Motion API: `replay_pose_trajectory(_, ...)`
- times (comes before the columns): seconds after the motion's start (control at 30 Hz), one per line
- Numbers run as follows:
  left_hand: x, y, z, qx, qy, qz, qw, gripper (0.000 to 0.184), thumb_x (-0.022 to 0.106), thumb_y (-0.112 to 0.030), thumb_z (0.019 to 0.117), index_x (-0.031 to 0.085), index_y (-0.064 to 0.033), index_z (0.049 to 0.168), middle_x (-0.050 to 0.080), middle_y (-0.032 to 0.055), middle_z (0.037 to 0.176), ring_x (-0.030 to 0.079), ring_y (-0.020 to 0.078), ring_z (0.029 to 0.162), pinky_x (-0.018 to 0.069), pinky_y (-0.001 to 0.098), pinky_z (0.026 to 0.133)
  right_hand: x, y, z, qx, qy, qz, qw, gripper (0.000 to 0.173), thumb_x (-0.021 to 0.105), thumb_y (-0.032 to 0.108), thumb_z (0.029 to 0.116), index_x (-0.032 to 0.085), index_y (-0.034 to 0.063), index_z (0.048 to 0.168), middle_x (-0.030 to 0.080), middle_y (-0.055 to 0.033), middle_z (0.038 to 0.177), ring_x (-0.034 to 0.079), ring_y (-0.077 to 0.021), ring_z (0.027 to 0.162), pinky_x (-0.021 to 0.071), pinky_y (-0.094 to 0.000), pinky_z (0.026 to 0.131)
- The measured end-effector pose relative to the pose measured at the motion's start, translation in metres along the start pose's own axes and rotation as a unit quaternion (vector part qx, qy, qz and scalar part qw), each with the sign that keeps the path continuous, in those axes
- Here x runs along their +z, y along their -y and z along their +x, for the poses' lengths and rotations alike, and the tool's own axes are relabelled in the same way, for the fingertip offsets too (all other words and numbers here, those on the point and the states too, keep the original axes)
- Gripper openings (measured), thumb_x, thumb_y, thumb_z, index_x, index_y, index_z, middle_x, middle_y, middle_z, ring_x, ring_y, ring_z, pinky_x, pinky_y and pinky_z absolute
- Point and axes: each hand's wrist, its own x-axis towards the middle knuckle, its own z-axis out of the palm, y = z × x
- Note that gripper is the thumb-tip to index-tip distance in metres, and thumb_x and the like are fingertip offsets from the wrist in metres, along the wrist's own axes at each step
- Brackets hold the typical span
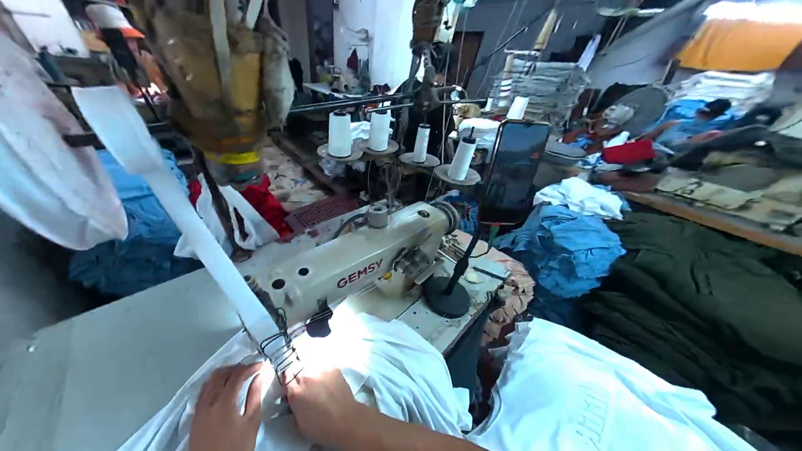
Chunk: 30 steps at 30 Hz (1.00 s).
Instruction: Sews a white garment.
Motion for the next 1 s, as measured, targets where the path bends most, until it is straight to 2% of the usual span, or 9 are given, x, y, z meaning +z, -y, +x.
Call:
replay_pose_trajectory(0.1, 0.005, -0.006, -0.022, -0.088, 0.008, -0.139, 0.986, 0.028, 0.051, -0.014, 0.1033, 0.064, 0.0057, 0.119, 0.071, 0.0191, 0.106, 0.07, 0.0243, 0.091, 0.0588, 0.043, 0.083, 0.006, -0.003, 0.0, -0.017, -0.036, -0.009, 0.999, 0.018, 0.055, 0.01, 0.0977, 0.07, 0.0029, 0.106, 0.069, -0.0128, 0.082, 0.07, -0.0305, 0.071, 0.0544, -0.0478, 0.053)
replay_pose_trajectory(0.23, 0.015, 0.013, -0.012, 0.004, 0.001, -0.027, 1.0, 0.031, 0.052, -0.02, 0.0988, 0.073, 0.0006, 0.109, 0.069, 0.0181, 0.118, 0.064, 0.0376, 0.115, 0.0507, 0.0545, 0.1, 0.013, -0.001, -0.002, -0.032, -0.065, -0.033, 0.997, 0.014, 0.058, 0.01, 0.0937, 0.07, 0.005, 0.099, 0.067, -0.0093, 0.075, 0.069, -0.0266, 0.066, 0.0539, -0.0435, 0.051)
replay_pose_trajectory(0.33, 0.02, 0.022, 0.006, 0.044, -0.017, 0.045, 0.998, 0.034, 0.051, -0.021, 0.0965, 0.073, -0.0005, 0.112, 0.069, 0.0219, 0.119, 0.063, 0.0454, 0.116, 0.0487, 0.0633, 0.096, -0.001, 0.002, 0.005, 0.001, 0.031, -0.01, 0.999, 0.019, 0.054, 0.011, 0.0986, 0.067, 0.0024, 0.109, 0.07, -0.0148, 0.085, 0.072, -0.0337, 0.078, 0.0549, -0.0506, 0.059)
replay_pose_trajectory(0.5, 0.014, 0.017, 0.025, -0.009, 0.051, 0.12, 0.991, 0.035, 0.053, -0.031, 0.0976, 0.077, -0.0087, 0.11, 0.061, 0.0298, 0.131, 0.051, 0.0529, 0.128, 0.0383, 0.0708, 0.102, 0.008, -0.006, 0.0, -0.025, -0.039, -0.023, 0.999, 0.019, 0.061, 0.01, 0.0925, 0.071, 0.0067, 0.108, 0.069, -0.0111, 0.079, 0.071, -0.0294, 0.069, 0.0555, -0.0465, 0.054)
replay_pose_trajectory(0.6, 0.008, 0.013, 0.037, -0.078, 0.109, 0.133, 0.982, 0.036, 0.049, -0.039, 0.1043, 0.073, -0.0219, 0.125, 0.056, 0.0221, 0.143, 0.045, 0.0454, 0.138, 0.031, 0.0658, 0.113, 0.002, -0.007, 0.006, 0.004, 0.032, -0.003, 0.999, 0.029, 0.058, 0.012, 0.0961, 0.07, 0.0104, 0.122, 0.073, -0.0137, 0.098, 0.073, -0.0326, 0.088, 0.0583, -0.0529, 0.07)
replay_pose_trajectory(0.67, 0.013, 0.025, 0.041, -0.099, 0.112, 0.142, 0.979, 0.04, 0.041, -0.045, 0.1068, 0.07, -0.0303, 0.131, 0.055, 0.0157, 0.146, 0.044, 0.0391, 0.14, 0.0285, 0.0628, 0.115, 0.004, -0.01, 0.01, -0.023, 0.029, -0.003, 0.999, 0.027, 0.06, 0.011, 0.0927, 0.071, 0.0116, 0.117, 0.073, -0.0118, 0.101, 0.073, -0.031, 0.09, 0.0589, -0.0523, 0.071)
replay_pose_trajectory(0.83, 0.016, 0.046, 0.05, -0.101, 0.078, 0.13, 0.983, 0.04, 0.042, -0.047, 0.1068, 0.072, -0.029, 0.126, 0.058, 0.0101, 0.144, 0.045, 0.0329, 0.141, 0.0284, 0.06, 0.117, 0.002, -0.031, 0.013, -0.085, 0.03, -0.038, 0.995, 0.04, 0.062, 0.01, 0.0897, 0.07, 0.0151, 0.129, 0.075, -0.0129, 0.105, 0.073, -0.0353, 0.085, 0.0577, -0.0573, 0.068)
replay_pose_trajectory(0.93, 0.015, 0.057, 0.059, -0.107, 0.066, 0.122, 0.985, 0.048, 0.037, -0.052, 0.1074, 0.074, -0.0259, 0.122, 0.064, 0.0095, 0.136, 0.049, 0.0332, 0.137, 0.0288, 0.061, 0.117, -0.002, -0.074, 0.023, -0.071, -0.026, -0.05, 0.996, 0.026, 0.064, 0.025, 0.0948, 0.076, 0.0056, 0.107, 0.074, -0.0191, 0.086, 0.073, -0.0401, 0.078, 0.0569, -0.0613, 0.065)
replay_pose_trajectory(1.0, 0.016, 0.062, 0.063, -0.111, 0.057, 0.117, 0.985, 0.055, 0.032, -0.061, 0.1053, 0.074, -0.03, 0.124, 0.068, 0.0069, 0.131, 0.053, 0.0313, 0.133, 0.0297, 0.0602, 0.116, -0.015, -0.097, 0.039, 0.01, 0.007, -0.031, 0.999, 0.042, 0.062, 0.04, 0.0966, 0.073, 0.0015, 0.111, 0.073, -0.0246, 0.099, 0.072, -0.043, 0.095, 0.055, -0.0639, 0.081)
